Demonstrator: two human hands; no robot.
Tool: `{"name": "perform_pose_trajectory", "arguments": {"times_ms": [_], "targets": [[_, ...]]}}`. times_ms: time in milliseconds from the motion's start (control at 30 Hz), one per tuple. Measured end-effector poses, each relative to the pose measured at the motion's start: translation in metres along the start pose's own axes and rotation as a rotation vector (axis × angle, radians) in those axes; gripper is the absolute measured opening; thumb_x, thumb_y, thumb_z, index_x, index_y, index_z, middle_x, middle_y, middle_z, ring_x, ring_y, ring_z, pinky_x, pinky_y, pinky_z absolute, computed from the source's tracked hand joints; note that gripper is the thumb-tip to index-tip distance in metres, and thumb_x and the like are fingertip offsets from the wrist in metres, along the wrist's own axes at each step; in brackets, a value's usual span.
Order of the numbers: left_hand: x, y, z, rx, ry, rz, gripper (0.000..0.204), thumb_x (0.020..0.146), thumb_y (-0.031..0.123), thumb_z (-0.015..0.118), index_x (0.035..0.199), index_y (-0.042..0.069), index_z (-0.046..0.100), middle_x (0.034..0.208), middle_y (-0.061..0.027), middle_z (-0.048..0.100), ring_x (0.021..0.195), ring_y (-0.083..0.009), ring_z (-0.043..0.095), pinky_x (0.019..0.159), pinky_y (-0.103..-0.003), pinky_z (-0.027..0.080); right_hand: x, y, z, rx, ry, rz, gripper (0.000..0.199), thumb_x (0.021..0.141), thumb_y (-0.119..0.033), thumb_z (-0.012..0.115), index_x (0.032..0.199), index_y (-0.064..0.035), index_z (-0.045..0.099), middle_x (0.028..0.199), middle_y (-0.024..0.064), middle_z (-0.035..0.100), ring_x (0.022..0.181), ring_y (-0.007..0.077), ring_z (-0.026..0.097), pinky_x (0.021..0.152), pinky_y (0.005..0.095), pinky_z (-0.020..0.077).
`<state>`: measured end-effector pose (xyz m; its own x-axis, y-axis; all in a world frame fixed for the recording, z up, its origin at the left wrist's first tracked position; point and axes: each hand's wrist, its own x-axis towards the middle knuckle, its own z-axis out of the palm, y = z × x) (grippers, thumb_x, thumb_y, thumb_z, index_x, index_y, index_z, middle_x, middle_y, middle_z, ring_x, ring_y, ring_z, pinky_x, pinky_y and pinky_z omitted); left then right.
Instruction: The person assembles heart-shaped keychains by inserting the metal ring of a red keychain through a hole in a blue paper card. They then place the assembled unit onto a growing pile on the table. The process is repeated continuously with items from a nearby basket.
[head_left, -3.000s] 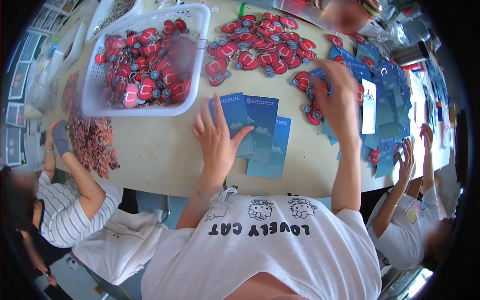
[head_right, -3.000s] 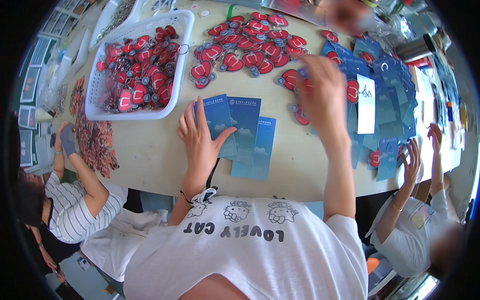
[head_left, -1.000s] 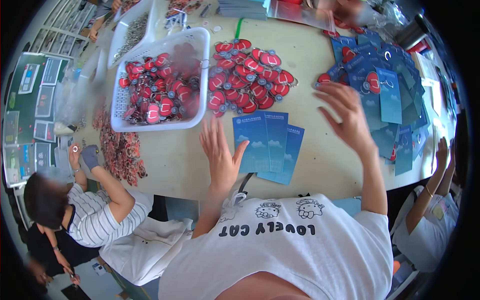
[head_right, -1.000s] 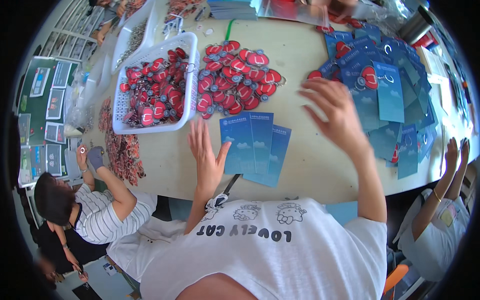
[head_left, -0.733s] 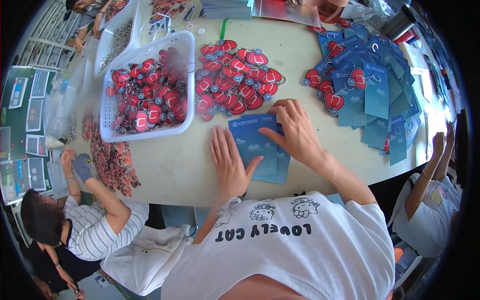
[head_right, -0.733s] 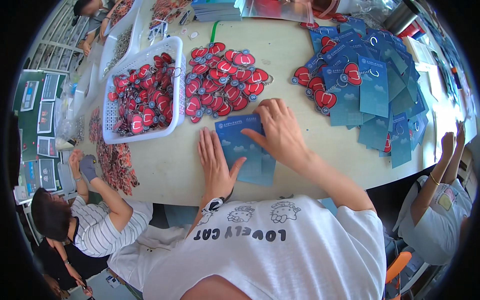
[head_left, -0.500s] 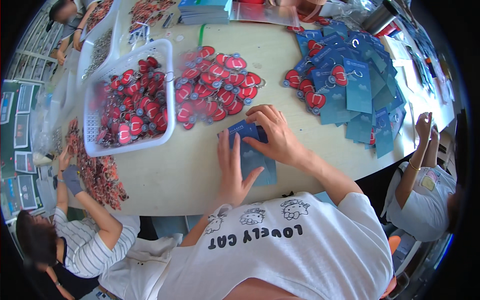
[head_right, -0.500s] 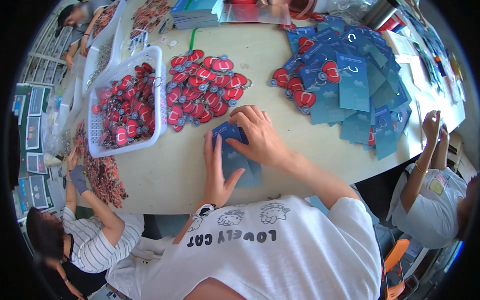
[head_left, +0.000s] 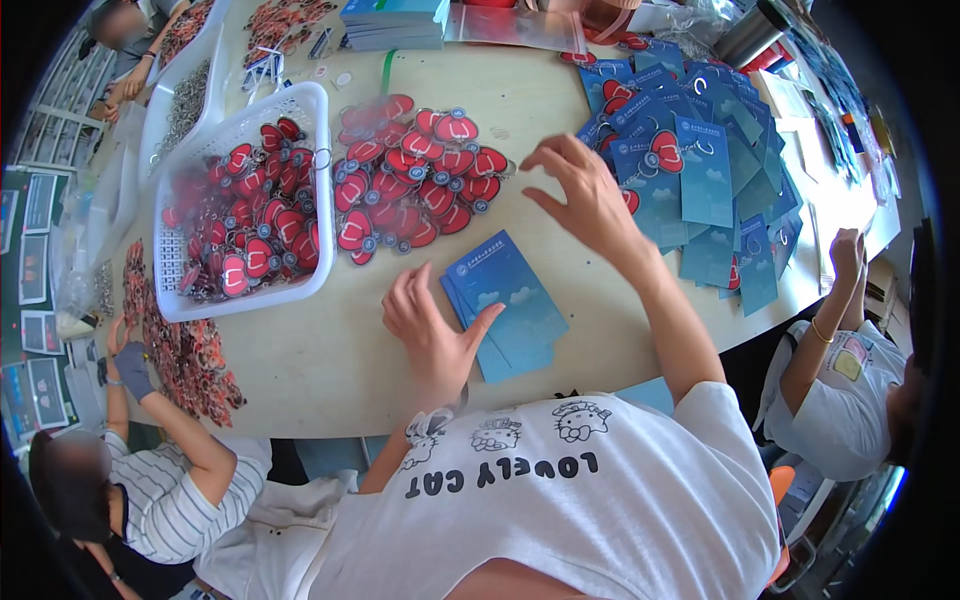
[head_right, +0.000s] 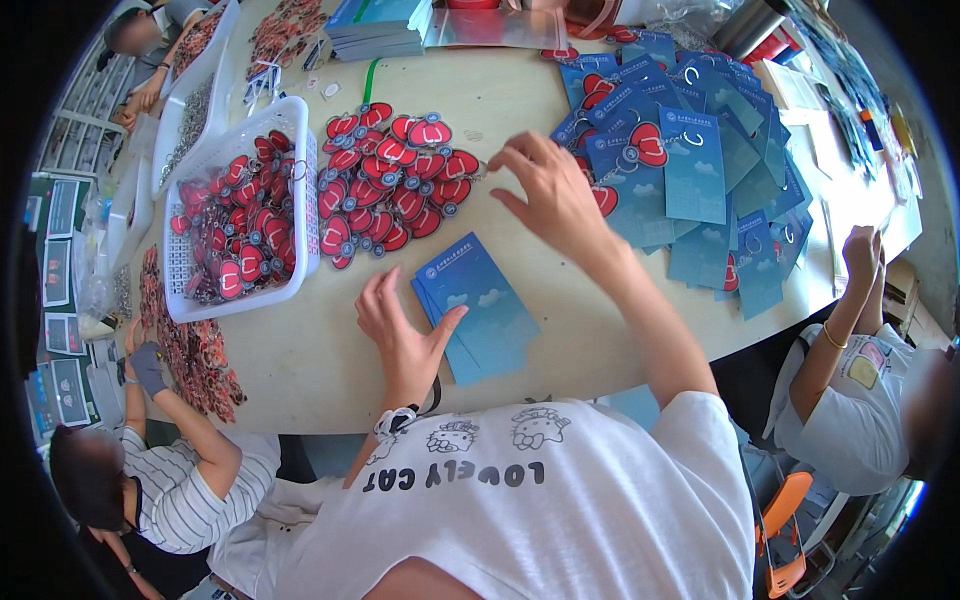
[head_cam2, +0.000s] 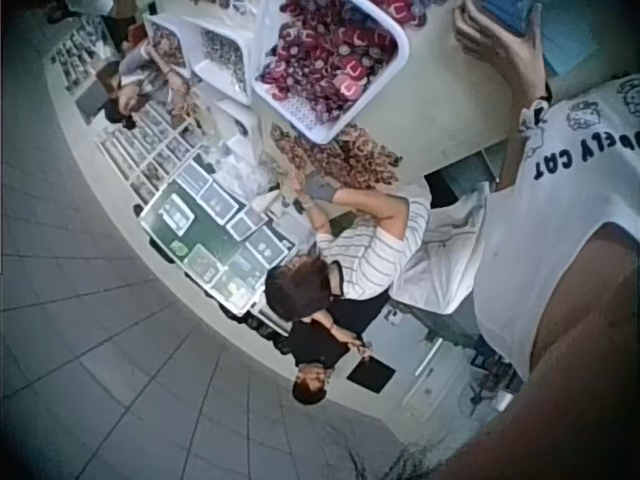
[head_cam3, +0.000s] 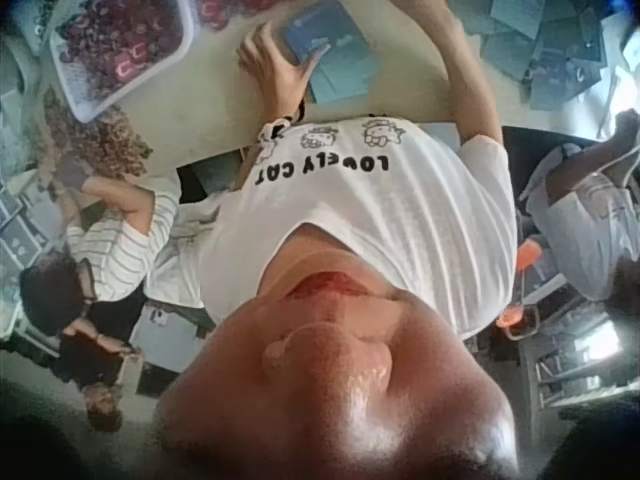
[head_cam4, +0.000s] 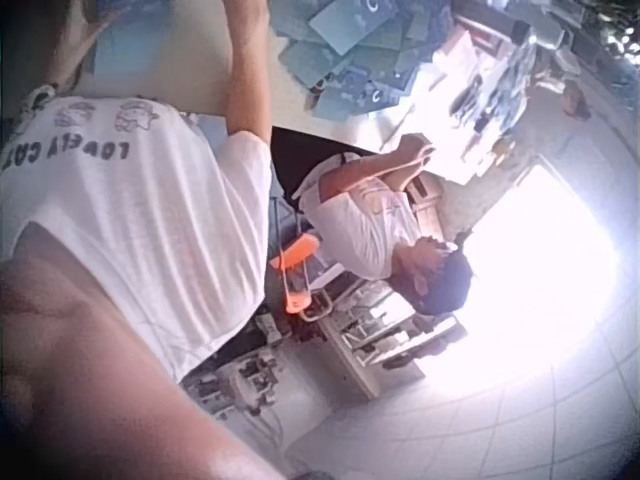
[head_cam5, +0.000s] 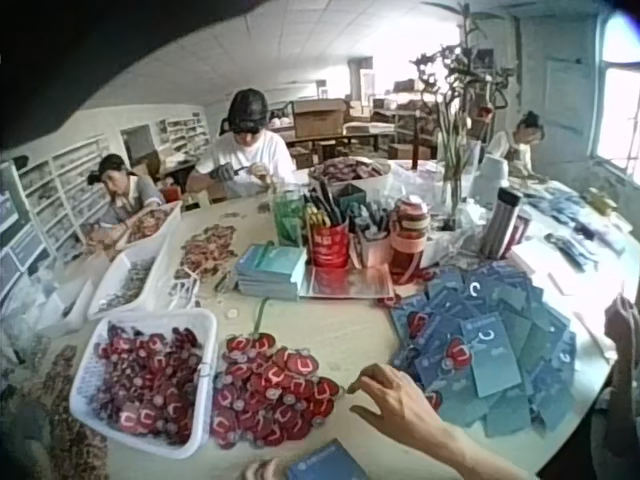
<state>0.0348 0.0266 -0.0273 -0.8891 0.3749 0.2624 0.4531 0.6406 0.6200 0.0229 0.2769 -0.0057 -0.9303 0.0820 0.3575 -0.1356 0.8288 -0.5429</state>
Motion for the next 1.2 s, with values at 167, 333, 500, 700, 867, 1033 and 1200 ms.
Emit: {"name": "perform_pose_trajectory", "arguments": {"times_ms": [167,333,500,700,867,1033,1200], "targets": [[0.009,-0.004,0.004,0.142,-0.080,-0.003,0.075,0.071,0.054,0.076,0.120,0.005,0.048,0.123,-0.0132,0.043,0.119,-0.0325,0.036,0.096,-0.052,0.026,0.018,0.025,0.012,0.028,-0.082,-0.125,0.023,0.078,-0.014,0.073,0.097,-0.0066,0.062,0.105,0.0097,0.055,0.095,0.0287,0.058,0.082,0.0406,0.0474],[0.011,-0.008,0.005,-0.265,0.023,-0.034,0.049,0.078,0.026,0.078,0.113,0.006,0.050,0.119,-0.0110,0.050,0.114,-0.0263,0.043,0.097,-0.043,0.031,0.020,0.019,0.011,0.068,-0.025,-0.268,0.016,0.086,-0.009,0.065,0.097,-0.0027,0.057,0.103,0.0106,0.056,0.093,0.0285,0.059,0.078,0.0366,0.0485],[0.018,0.010,-0.028,-1.200,0.037,-0.421,0.021,0.091,0.004,0.063,0.109,0.002,0.054,0.103,-0.0037,0.060,0.093,-0.0102,0.053,0.085,-0.024,0.039,0.023,-0.008,-0.016,0.577,0.018,0.018,0.013,0.097,-0.014,0.055,0.097,-0.0013,0.054,0.093,0.0061,0.059,0.086,0.0175,0.061,0.072,0.0288,0.0472],[0.066,0.008,-0.045,-0.799,0.410,-0.045,0.009,0.097,0.005,0.055,0.102,-0.001,0.058,0.093,-0.0009,0.059,0.083,-0.0038,0.052,0.075,-0.020,0.042,0.021,-0.045,-0.044,0.964,-0.086,0.180,0.019,0.099,-0.020,0.054,0.100,-0.0010,0.056,0.088,-0.0006,0.057,0.080,0.0061,0.052,0.068,0.0215,0.0430],[0.078,0.032,-0.016,-0.911,0.363,0.061,0.011,0.096,0.006,0.056,0.105,-0.001,0.061,0.093,0.0009,0.059,0.083,-0.0029,0.050,0.072,-0.018,0.040,0.021,-0.079,-0.030,0.350,0.107,-0.072,0.013,0.090,-0.012,0.064,0.094,-0.0005,0.060,0.116,0.0142,0.051,0.102,0.0237,0.054,0.091,0.0336,0.0424],[0.069,0.046,-0.010,-1.124,0.317,-0.006,0.014,0.094,0.003,0.059,0.107,-0.002,0.061,0.098,-0.0012,0.062,0.089,-0.0067,0.055,0.081,-0.022,0.043,0.019,-0.096,0.000,0.753,0.213,0.113,0.011,0.089,-0.008,0.065,0.093,0.0008,0.060,0.111,0.0140,0.052,0.090,0.0212,0.058,0.075,0.0306,0.0489],[0.064,0.052,-0.013,-1.266,0.260,-0.134,0.018,0.091,0.002,0.062,0.109,0.000,0.063,0.104,-0.0043,0.065,0.095,-0.0096,0.059,0.085,-0.025,0.045,0.011,-0.105,0.004,0.716,0.268,0.111,0.007,0.089,-0.005,0.064,0.090,0.0003,0.059,0.105,0.0120,0.054,0.090,0.0193,0.058,0.074,0.0297,0.0489]]}}
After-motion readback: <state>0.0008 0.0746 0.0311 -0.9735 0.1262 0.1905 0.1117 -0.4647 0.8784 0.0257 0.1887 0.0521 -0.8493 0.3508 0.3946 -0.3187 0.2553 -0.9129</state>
